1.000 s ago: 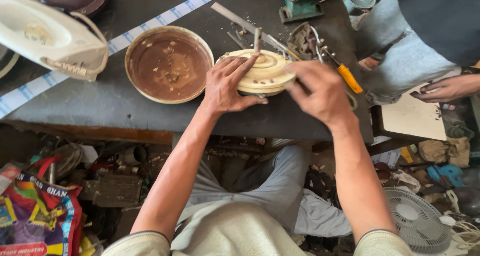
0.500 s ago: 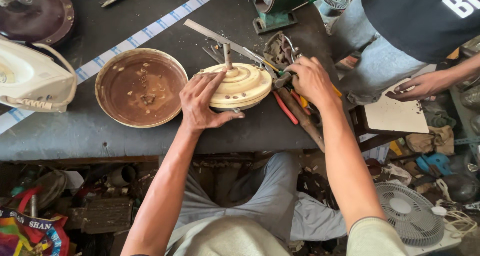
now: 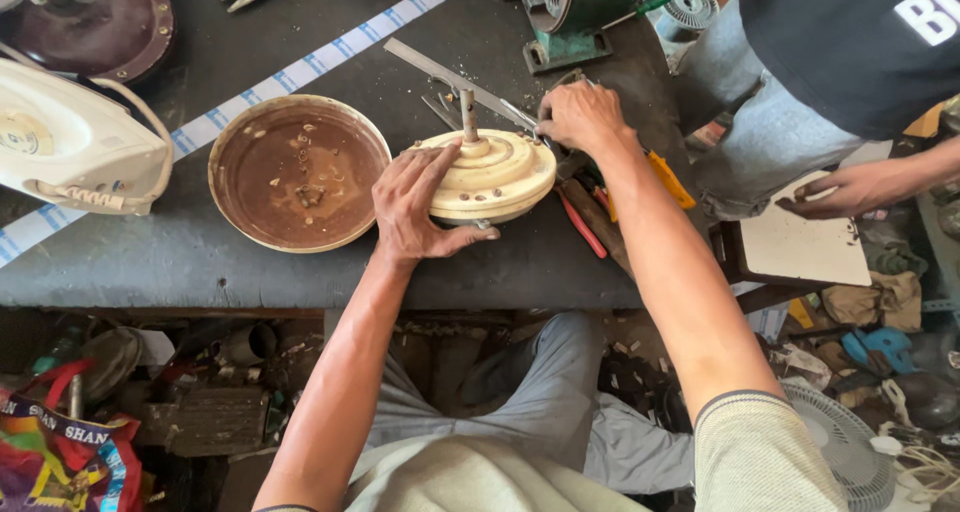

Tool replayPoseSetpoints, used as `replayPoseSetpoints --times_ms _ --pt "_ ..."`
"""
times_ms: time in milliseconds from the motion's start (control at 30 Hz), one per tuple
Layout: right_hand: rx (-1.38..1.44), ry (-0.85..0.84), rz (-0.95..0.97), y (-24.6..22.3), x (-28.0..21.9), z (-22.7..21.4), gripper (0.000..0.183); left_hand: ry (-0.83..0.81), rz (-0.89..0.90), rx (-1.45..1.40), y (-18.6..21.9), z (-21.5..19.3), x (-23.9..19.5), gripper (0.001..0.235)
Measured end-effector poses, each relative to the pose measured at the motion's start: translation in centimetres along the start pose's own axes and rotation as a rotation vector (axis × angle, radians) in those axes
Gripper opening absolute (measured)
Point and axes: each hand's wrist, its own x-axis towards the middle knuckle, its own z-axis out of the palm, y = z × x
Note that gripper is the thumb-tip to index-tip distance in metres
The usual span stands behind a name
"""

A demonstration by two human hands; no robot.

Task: The person assembles a circular electrical component by placing a stator into a housing, aligning parts, and using a hammer and screwdriver to secure the assembly. They handle multiple parts and tools on a cluttered workbench.

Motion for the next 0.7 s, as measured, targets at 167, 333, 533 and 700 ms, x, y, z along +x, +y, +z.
replayPoseSetpoints --times_ms 167,333,533,700 --pt "0.033 0.061 0.122 -1.4 1.1 1.3 0.02 -0.011 0.009 -0.007 0.0 -0.2 0.1 0.098" --pt "0.017 0.149 0.103 -2.0 2.0 1.2 0.027 -0.028 0.017 -0.002 0.1 -0.3 0.3 0.098" --pt "0.411 0.556 -0.169 -1.3 0.7 -5.0 0.009 -0.031 0.026 0.024 0.0 -0.2 0.2 0.097" --pt "0.891 0.714 -0.421 -2.3 -8.5 -10.2 0.013 -0.02 0.031 0.028 0.0 0.0 0.1 0.095"
